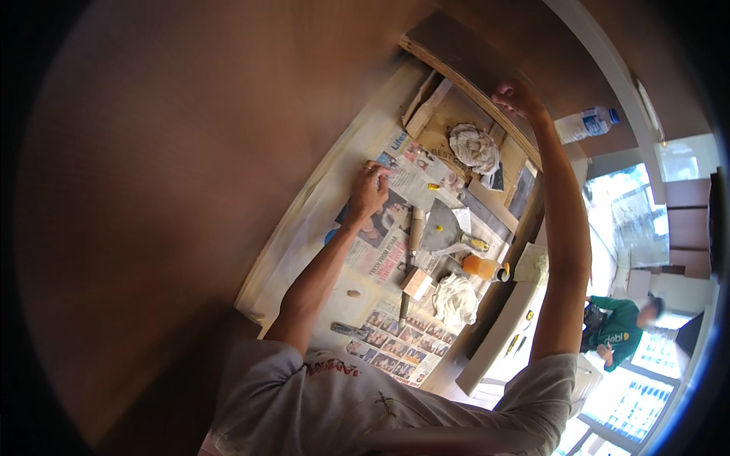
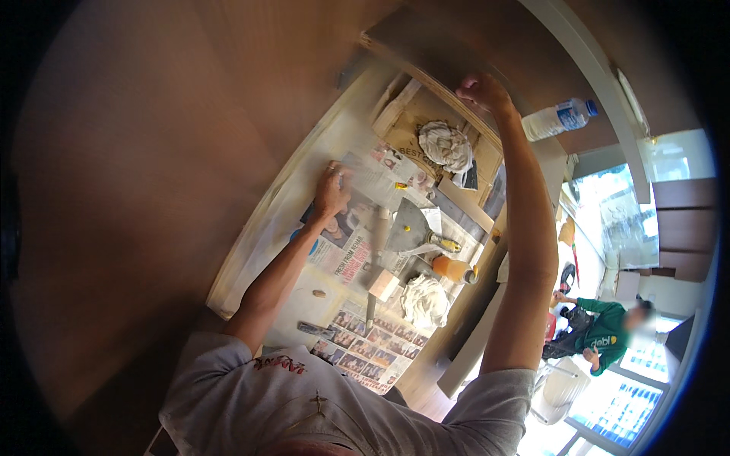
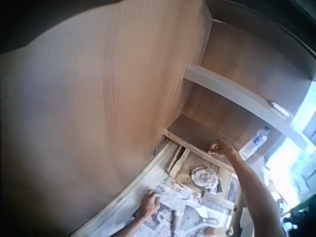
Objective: The person applies a yellow putty-like substance to the edge of a wooden cabinet door, smooths it with a tool, and wipes the area with a cloth. They also pour liquid from a bottle onto the cloth and continue wiping the door edge.
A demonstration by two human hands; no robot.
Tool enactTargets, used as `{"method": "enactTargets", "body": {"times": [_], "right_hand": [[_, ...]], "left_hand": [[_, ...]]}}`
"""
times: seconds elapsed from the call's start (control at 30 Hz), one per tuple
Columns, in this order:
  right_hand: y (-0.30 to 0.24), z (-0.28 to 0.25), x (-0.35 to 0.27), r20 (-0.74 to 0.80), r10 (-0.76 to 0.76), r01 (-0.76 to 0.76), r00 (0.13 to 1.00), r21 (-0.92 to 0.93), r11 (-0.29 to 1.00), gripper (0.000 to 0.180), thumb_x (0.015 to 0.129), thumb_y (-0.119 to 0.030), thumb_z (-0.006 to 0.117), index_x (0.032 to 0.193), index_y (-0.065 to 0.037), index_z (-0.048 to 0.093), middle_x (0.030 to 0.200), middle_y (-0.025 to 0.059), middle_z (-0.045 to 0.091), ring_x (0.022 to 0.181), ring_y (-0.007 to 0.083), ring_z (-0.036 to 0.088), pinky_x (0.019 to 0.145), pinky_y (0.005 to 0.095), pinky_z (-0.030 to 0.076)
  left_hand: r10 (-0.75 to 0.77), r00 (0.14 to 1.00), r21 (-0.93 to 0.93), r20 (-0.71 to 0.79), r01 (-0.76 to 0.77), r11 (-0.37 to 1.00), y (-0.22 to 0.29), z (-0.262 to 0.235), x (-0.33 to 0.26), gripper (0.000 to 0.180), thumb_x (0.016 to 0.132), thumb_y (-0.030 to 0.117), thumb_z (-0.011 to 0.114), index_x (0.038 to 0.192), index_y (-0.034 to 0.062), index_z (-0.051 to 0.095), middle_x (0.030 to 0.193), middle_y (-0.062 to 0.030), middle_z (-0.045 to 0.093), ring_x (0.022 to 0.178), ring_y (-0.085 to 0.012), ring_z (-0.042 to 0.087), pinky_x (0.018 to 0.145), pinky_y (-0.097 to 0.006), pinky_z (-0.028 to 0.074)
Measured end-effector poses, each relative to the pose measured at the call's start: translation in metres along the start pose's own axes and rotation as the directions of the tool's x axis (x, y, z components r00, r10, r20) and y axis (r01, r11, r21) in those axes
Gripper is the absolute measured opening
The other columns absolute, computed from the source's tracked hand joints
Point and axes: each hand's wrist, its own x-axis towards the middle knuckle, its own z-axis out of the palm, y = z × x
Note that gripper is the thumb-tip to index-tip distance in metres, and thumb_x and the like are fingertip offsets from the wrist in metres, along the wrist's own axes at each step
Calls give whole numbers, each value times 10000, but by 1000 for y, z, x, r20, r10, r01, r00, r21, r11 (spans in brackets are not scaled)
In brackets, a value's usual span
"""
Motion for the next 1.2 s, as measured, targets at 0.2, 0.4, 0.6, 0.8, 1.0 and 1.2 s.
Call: {"method": "enactTargets", "body": {"times": [0.2,0.4,0.6,0.8,1.0,1.2], "right_hand": [[-3,-3,-2,-3,10,-10,1000,-86,996,179,944,-227,710,998,-59,736,846,75,750,736,148,703,674,320,566],[-58,26,-55,-453,-145,158,880,-9,987,266,926,-321,664,1072,-125,769,1014,123,772,928,251,753,830,380,571],[-51,167,-157,-399,-91,245,912,355,902,156,957,-123,630,1027,-50,749,921,88,772,839,196,745,748,321,571],[-20,267,-257,-295,253,-144,922,347,927,171,929,-155,659,1048,-42,705,936,176,743,883,364,729,770,427,556],[0,281,-268,-369,317,-186,874,349,918,208,926,-132,632,1109,-50,687,1030,182,723,926,355,709,805,434,544],[-4,286,-215,-449,393,-208,802,407,889,204,924,-285,688,1006,-99,701,896,147,725,860,372,707,773,454,543]], "left_hand": [[-40,999,-12,19,40,999,7,-6,-1,138,839,0,606,933,64,684,987,-143,643,913,-365,643,810,-439,527],[-28,1000,-47,-3,28,999,-3,2,-3,120,850,14,604,942,68,658,944,-152,635,878,-363,639,771,-441,528],[9,1000,-13,-8,-9,1000,-8,5,-4,107,853,37,610,934,93,653,925,-139,628,835,-361,628,717,-431,512],[-41,999,-10,0,41,999,-3,6,0,101,864,7,597,918,60,664,973,-132,629,919,-364,639,791,-428,515],[6,1000,10,-9,-6,1000,-7,11,-1,84,868,54,614,927,76,670,965,-160,645,912,-394,637,780,-457,516],[45,999,22,2,-45,999,-8,10,0,72,871,19,611,927,52,642,965,-169,639,912,-399,636,770,-466,512]]}}
